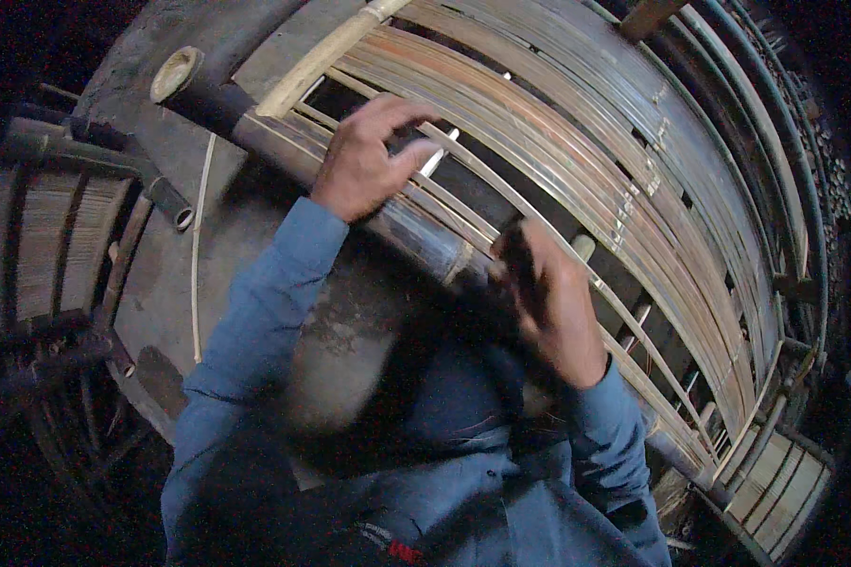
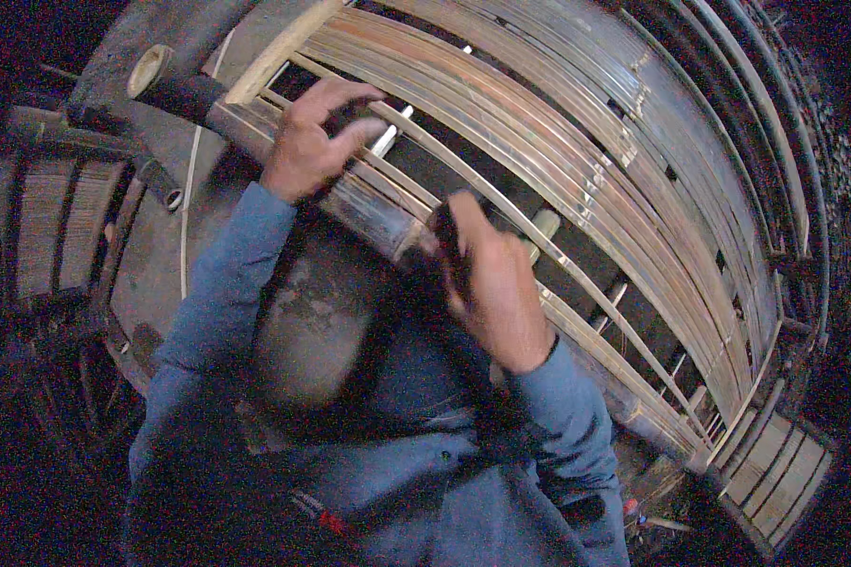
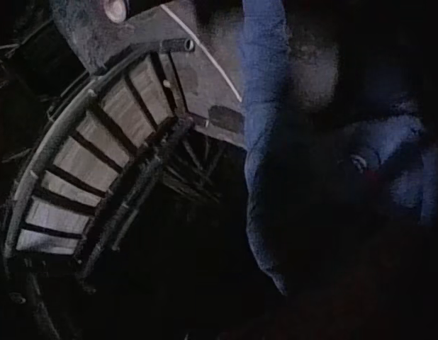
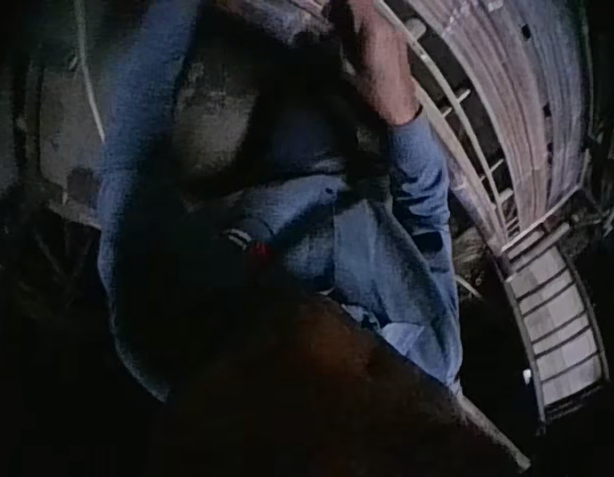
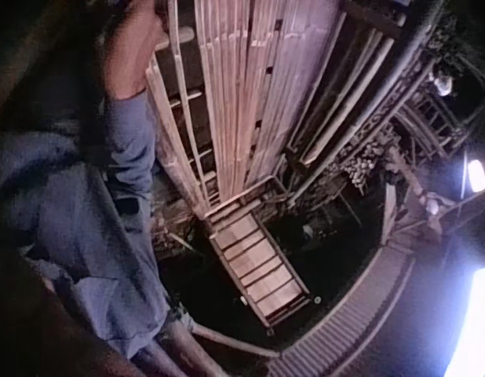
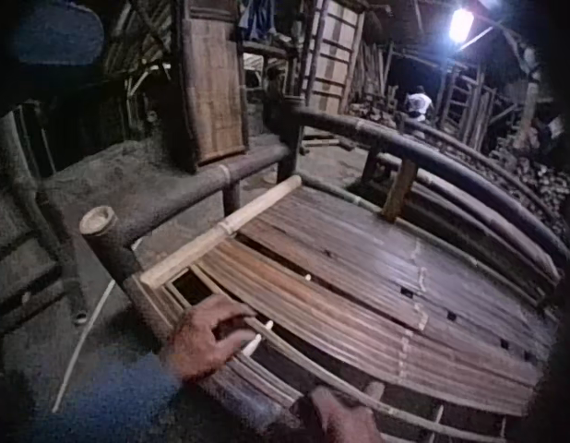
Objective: The person weaves a bamboo mat by threading thin bamboo strips through a frame made of thicker bamboo poles, using their hands to guide the strips and pull strings taut.
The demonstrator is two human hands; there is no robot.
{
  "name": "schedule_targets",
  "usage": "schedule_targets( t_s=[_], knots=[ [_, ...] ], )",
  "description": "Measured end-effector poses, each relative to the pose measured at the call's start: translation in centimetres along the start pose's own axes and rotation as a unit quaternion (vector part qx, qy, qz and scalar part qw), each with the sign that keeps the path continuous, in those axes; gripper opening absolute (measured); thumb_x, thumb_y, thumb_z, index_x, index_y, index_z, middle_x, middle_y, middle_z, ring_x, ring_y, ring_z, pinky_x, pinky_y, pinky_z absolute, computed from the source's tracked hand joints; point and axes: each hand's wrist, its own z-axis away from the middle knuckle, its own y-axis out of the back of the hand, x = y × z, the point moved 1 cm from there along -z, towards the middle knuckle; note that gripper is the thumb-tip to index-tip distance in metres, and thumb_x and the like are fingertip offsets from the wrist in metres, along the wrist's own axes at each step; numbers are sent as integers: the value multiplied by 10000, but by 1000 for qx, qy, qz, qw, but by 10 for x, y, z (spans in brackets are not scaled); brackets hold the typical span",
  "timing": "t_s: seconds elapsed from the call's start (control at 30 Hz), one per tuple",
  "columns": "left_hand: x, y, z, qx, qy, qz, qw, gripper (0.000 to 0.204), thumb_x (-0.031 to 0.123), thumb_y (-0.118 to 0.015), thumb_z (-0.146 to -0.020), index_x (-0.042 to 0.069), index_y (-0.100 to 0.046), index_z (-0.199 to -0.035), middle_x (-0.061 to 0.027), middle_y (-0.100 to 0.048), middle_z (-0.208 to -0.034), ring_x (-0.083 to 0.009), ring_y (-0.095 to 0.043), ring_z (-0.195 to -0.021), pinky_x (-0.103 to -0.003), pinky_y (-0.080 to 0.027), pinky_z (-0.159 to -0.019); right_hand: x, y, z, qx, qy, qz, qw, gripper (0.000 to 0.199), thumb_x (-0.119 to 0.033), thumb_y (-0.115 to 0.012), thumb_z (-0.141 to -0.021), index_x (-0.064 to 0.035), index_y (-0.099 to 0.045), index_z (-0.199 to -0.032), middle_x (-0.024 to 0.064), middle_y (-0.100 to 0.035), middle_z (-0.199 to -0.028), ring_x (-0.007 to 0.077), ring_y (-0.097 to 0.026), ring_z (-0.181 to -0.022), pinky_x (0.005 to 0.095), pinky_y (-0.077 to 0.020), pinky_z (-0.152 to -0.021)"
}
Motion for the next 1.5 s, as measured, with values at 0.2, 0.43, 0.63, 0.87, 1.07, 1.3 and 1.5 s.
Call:
schedule_targets(
  t_s=[0.2, 0.43, 0.63, 0.87, 1.07, 1.3, 1.5],
  knots=[
    [10, -32, -8, -157, -148, -202, 955, 233, 173, -743, -774, 101, -660, -980, -77, -629, -971, -290, -654, -942, -409, -559, -797, -7, -17, 65, -82, -102, -97, 987, 231, -19, -652, -911, -37, -519, -1098, 242, -657, -889, 467, -670, -862, 483, -518, -682],
    [50, -64, 1, -186, -130, 39, 973, 90, 167, -639, -856, 83, -668, -869, -91, -636, -857, -303, -654, -838, -446, -543, -738, 2, -36, 80, -99, -116, -85, 985, 183, -55, -645, -947, -25, -548, -1099, 196, -684, -900, 349, -698, -826, 417, -531, -708],
    [292, -162, 62, -309, -123, 604, 724, 278, 316, -553, -996, 52, -611, -931, -120, -569, -844, -278, -596, -827, -410, -486, -799, 16, -82, 81, -271, -179, -63, 944, 207, -196, -542, -1013, -35, -637, -1102, 145, -704, -875, 215, -691, -786, 345, -533, -739],
    [146, -2, -15, -78, -40, 145, 985, 191, 169, -623, -908, 12, -707, -977, -162, -684, -908, -302, -680, -879, -389, -534, -816, 27, -29, 34, 70, -124, -220, 965, 129, -73, -607, -951, 23, -671, -892, 61, -678, -770, 144, -632, -710, 300, -501, -664],
    [-37, 31, -29, -302, 93, -166, 934, 249, 240, -622, -918, 59, -747, -1034, -177, -728, -1007, -375, -681, -941, -468, -529, -882, 49, -15, -61, 97, -28, 26, 995, 132, -93, -646, -907, 25, -689, -869, 231, -693, -767, 368, -682, -682, 443, -540, -661],
    [-52, -19, -26, -433, 179, -229, 853, 370, 301, -562, -863, 83, -712, -1122, -221, -694, -1130, -404, -670, -1059, -499, -527, -908, 34, -51, -90, 69, -28, 287, 955, 131, -142, -616, -842, -51, -708, -821, 215, -700, -766, 382, -719, -739, 488, -580, -659],
    [-63, -27, -38, -531, 155, -159, 818, 406, 273, -570, -885, 60, -666, -1217, -231, -683, -1173, -400, -669, -1055, -473, -529, -911, 25, -73, -123, 66, 4, 344, 937, 135, -130, -613, -860, -50, -721, -862, 192, -729, -799, 344, -741, -741, 449, -596, -660]
  ],
)
